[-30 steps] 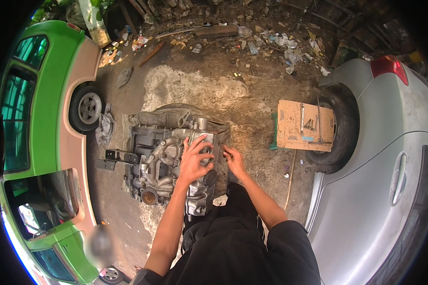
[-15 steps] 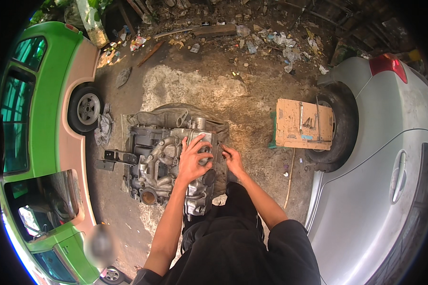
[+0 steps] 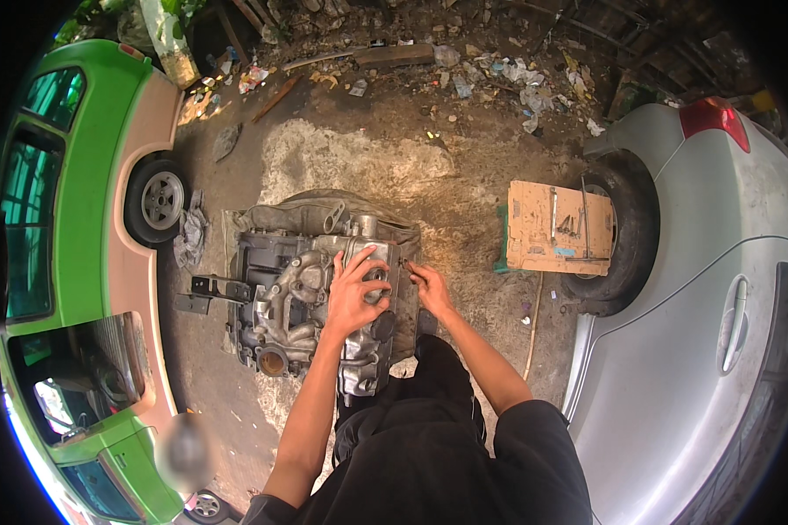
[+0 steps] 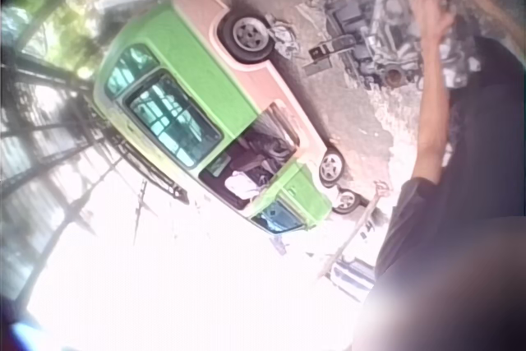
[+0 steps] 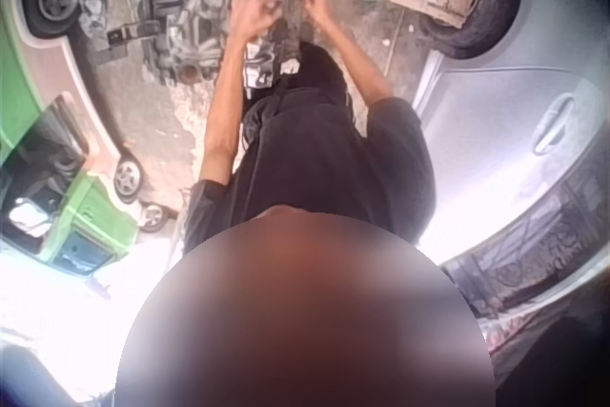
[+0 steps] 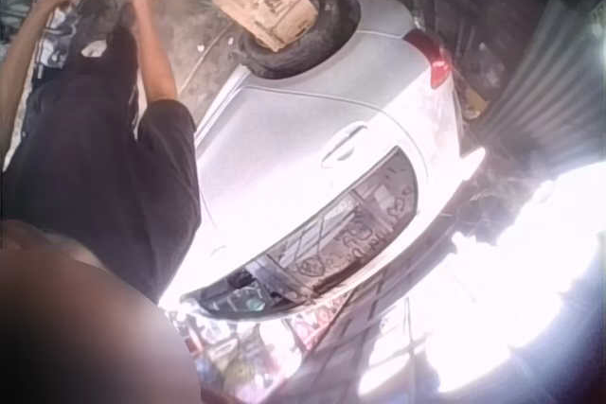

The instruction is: The person uses a wrench to tighten bolts on a car engine block placed on the ground. They repeatedly position the wrench, turn it to tighten, and reposition to continue the task.

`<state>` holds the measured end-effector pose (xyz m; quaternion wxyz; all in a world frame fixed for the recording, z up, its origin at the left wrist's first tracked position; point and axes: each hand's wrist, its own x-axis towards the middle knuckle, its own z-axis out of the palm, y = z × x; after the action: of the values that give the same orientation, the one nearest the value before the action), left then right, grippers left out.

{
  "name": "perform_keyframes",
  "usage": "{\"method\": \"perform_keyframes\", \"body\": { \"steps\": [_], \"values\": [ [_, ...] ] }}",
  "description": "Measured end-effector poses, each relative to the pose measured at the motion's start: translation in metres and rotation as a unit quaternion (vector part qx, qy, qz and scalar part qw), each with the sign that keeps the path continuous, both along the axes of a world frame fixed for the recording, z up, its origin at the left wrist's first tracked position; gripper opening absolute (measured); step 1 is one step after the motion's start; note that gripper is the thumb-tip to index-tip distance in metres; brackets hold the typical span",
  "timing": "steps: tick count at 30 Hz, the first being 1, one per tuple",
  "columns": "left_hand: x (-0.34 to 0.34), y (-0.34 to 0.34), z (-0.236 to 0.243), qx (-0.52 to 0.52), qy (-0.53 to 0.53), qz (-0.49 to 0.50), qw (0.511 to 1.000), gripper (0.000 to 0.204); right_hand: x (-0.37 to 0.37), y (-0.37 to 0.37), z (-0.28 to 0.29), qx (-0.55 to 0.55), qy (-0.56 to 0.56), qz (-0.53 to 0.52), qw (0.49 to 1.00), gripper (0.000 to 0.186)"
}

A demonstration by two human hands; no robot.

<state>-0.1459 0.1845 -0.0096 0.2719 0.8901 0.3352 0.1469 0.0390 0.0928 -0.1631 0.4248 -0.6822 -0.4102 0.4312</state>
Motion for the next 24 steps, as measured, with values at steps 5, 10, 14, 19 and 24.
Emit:
{"method": "perform_keyframes", "body": {
  "steps": [5, 10, 14, 19, 24],
  "values": [
    [0.000, 0.000, 0.001, -0.006, 0.001, 0.001, 1.000, 0.017, -0.014, -0.008, -0.011, -0.025, 0.042, -0.033, 0.998, 0.036],
    [0.000, 0.000, 0.002, -0.010, -0.003, 0.004, 1.000, 0.018, -0.026, -0.016, -0.025, -0.051, 0.091, -0.067, 0.992, 0.037],
    [0.000, 0.000, 0.002, -0.008, -0.002, 0.004, 1.000, 0.018, -0.027, -0.013, -0.026, -0.030, 0.094, -0.063, 0.993, 0.038],
    [0.000, 0.001, 0.001, -0.006, -0.006, 0.002, 1.000, 0.017, -0.024, -0.008, -0.014, -0.038, 0.105, -0.074, 0.991, 0.037],
    [-0.001, 0.000, 0.001, 0.002, 0.000, -0.003, 1.000, 0.014, -0.018, -0.009, 0.002, -0.052, 0.041, -0.048, 0.997, 0.036]
  ]
}}
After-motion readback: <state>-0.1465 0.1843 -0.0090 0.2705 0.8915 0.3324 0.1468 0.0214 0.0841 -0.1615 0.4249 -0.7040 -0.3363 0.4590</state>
